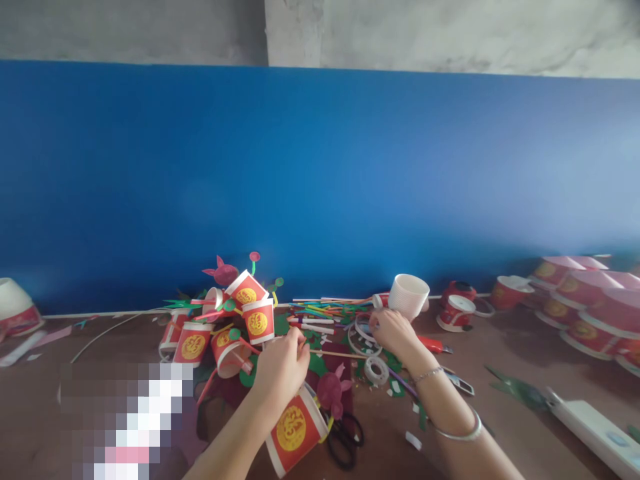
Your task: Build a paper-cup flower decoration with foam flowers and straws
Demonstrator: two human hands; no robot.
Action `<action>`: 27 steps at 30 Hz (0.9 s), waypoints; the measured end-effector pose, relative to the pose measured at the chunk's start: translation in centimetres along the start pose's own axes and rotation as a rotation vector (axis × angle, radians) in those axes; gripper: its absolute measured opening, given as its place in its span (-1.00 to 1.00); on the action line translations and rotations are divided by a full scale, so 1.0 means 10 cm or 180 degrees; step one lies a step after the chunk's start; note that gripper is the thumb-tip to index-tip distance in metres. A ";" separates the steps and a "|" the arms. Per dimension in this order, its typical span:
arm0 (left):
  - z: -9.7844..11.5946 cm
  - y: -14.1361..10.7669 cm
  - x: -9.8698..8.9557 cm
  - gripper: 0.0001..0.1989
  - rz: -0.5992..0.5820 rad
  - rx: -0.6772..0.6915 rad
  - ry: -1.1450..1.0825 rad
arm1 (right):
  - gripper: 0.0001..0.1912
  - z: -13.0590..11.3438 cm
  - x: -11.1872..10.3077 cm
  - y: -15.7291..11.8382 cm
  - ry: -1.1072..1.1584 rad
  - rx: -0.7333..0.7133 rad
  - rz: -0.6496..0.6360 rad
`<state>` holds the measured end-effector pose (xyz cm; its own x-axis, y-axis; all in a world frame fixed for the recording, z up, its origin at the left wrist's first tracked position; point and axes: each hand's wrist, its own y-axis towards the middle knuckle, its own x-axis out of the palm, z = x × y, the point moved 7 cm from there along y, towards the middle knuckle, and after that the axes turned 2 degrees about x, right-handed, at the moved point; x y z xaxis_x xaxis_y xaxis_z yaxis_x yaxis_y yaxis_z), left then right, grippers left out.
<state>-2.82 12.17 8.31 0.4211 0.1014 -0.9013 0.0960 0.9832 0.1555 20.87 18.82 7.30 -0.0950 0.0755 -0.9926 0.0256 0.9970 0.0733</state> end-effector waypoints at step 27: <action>0.15 0.01 -0.17 -0.85 0.0729 0.0820 -0.0538 | -0.75 0.04 0.13 0.02 -0.0174 0.0081 -0.0080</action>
<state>-2.23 11.87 10.47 0.5987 0.2663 -0.7554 0.1967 0.8653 0.4610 21.20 19.06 6.01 -0.0416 0.0487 -0.9979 0.0492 0.9977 0.0466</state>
